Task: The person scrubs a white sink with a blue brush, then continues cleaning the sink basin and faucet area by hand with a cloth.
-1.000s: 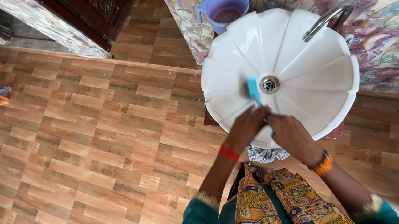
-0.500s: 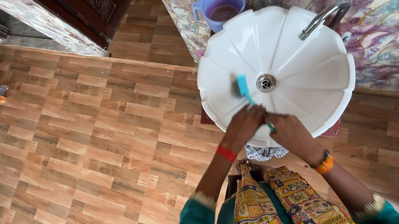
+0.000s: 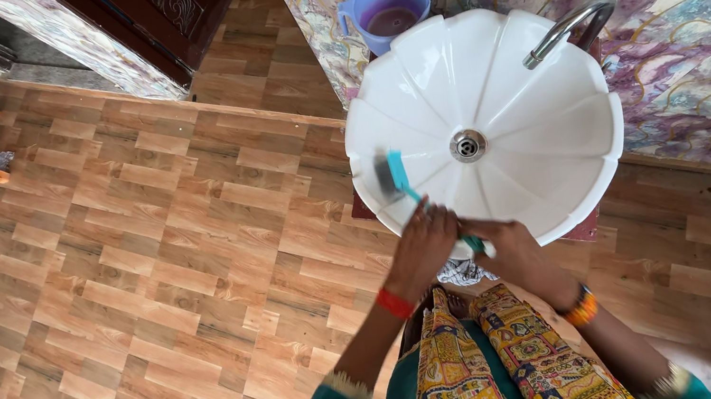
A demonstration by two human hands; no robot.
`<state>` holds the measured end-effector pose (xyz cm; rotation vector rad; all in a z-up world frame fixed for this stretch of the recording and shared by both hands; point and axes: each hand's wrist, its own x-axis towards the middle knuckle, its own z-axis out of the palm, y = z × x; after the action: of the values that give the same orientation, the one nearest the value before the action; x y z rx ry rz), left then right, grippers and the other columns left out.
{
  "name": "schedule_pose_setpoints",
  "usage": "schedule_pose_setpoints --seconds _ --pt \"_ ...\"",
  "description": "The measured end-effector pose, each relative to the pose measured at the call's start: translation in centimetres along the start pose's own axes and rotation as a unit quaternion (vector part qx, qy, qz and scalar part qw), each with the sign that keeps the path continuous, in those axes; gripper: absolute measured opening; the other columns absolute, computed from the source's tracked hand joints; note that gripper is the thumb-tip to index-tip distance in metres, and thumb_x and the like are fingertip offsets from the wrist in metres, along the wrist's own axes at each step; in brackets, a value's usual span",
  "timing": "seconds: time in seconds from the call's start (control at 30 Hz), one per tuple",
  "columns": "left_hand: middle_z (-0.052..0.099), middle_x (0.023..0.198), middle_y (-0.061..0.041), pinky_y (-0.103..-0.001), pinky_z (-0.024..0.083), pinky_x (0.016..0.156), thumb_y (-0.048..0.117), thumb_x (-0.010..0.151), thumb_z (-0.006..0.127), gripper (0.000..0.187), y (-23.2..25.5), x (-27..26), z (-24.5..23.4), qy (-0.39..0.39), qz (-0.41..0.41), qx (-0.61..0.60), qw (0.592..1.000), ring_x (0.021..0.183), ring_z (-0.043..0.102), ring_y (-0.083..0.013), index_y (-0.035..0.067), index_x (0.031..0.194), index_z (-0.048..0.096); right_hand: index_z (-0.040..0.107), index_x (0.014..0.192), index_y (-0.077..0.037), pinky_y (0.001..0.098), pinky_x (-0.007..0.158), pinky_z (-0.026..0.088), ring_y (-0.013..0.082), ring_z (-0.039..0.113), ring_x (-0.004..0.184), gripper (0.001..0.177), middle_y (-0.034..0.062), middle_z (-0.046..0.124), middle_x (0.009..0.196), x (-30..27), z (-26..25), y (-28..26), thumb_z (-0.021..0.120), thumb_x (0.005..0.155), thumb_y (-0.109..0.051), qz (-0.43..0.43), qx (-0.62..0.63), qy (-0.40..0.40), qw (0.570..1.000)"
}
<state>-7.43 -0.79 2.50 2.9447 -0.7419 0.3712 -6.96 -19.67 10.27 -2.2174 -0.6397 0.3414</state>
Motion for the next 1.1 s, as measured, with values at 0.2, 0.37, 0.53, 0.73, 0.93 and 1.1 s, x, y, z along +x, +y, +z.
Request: schedule_pose_setpoints --seconds 0.2,0.37,0.53,0.73,0.93,1.1 --pt "0.072 0.121 -0.023 -0.049 0.041 0.12 0.007 0.101 0.055 0.024 1.6 -1.9 -1.3 -0.005 -0.016 0.003 1.0 0.114 0.071 -0.0305 -0.004 0.117 0.069 0.071 0.124 -0.008 0.0347 0.081 0.061 0.0279 0.078 0.09 0.054 0.0111 0.076 0.12 -1.5 0.1 0.0 0.073 0.072 0.003 0.027 0.038 -0.015 0.999" --pt "0.071 0.122 -0.025 -0.048 0.042 0.118 0.011 0.101 0.055 0.027 -1.2 0.4 0.4 0.008 -0.015 0.02 1.0 0.114 0.072 -0.0317 -0.005 0.118 0.068 0.069 0.125 -0.003 0.0343 0.088 0.061 0.0296 0.076 0.101 0.055 0.0162 0.074 0.122 2.2 1.3 1.8 0.073 0.071 0.006 -0.068 0.059 0.056 0.994" --pt "0.071 0.122 -0.023 -0.045 0.044 0.12 0.009 0.096 0.057 0.03 3.3 -1.7 -2.0 -0.022 0.001 0.026 0.999 0.117 0.07 -0.0305 -0.005 0.12 0.068 0.07 0.126 -0.01 0.0343 0.079 0.062 0.027 0.078 0.095 0.058 0.013 0.076 0.118 -3.1 -1.0 0.5 0.075 0.069 0.003 0.027 0.019 -0.026 0.999" --pt "0.071 0.123 -0.023 -0.048 0.044 0.116 0.013 0.099 0.058 0.029 1.4 -0.8 -2.2 0.025 -0.041 -0.032 0.998 0.118 0.069 -0.0321 -0.006 0.119 0.067 0.069 0.135 -0.018 0.0345 0.072 0.058 0.0266 0.08 0.078 0.062 0.0044 0.073 0.13 -0.2 -0.9 -0.1 0.066 0.077 0.002 0.083 0.019 -0.04 0.996" --pt "0.067 0.133 -0.023 -0.046 0.043 0.118 0.019 0.103 0.057 0.036 0.0 -1.5 0.4 0.027 -0.027 -0.004 0.999 0.126 0.065 -0.0314 -0.005 0.128 0.065 0.07 0.121 -0.007 0.0357 0.088 0.06 0.0311 0.076 0.099 0.052 0.0101 0.07 0.132 0.2 2.4 2.8 0.072 0.07 0.0 -0.048 -0.002 0.025 0.999" --pt "0.063 0.141 -0.02 -0.044 0.04 0.123 0.017 0.105 0.055 0.037 1.2 -4.5 0.8 -0.012 -0.002 -0.003 1.0 0.134 0.061 -0.0288 -0.003 0.136 0.06 0.068 0.129 -0.01 0.0382 0.086 0.058 0.0321 0.074 0.099 0.057 0.0068 0.066 0.141 -2.6 3.8 1.8 0.074 0.073 -0.003 0.016 -0.033 0.005 0.999"
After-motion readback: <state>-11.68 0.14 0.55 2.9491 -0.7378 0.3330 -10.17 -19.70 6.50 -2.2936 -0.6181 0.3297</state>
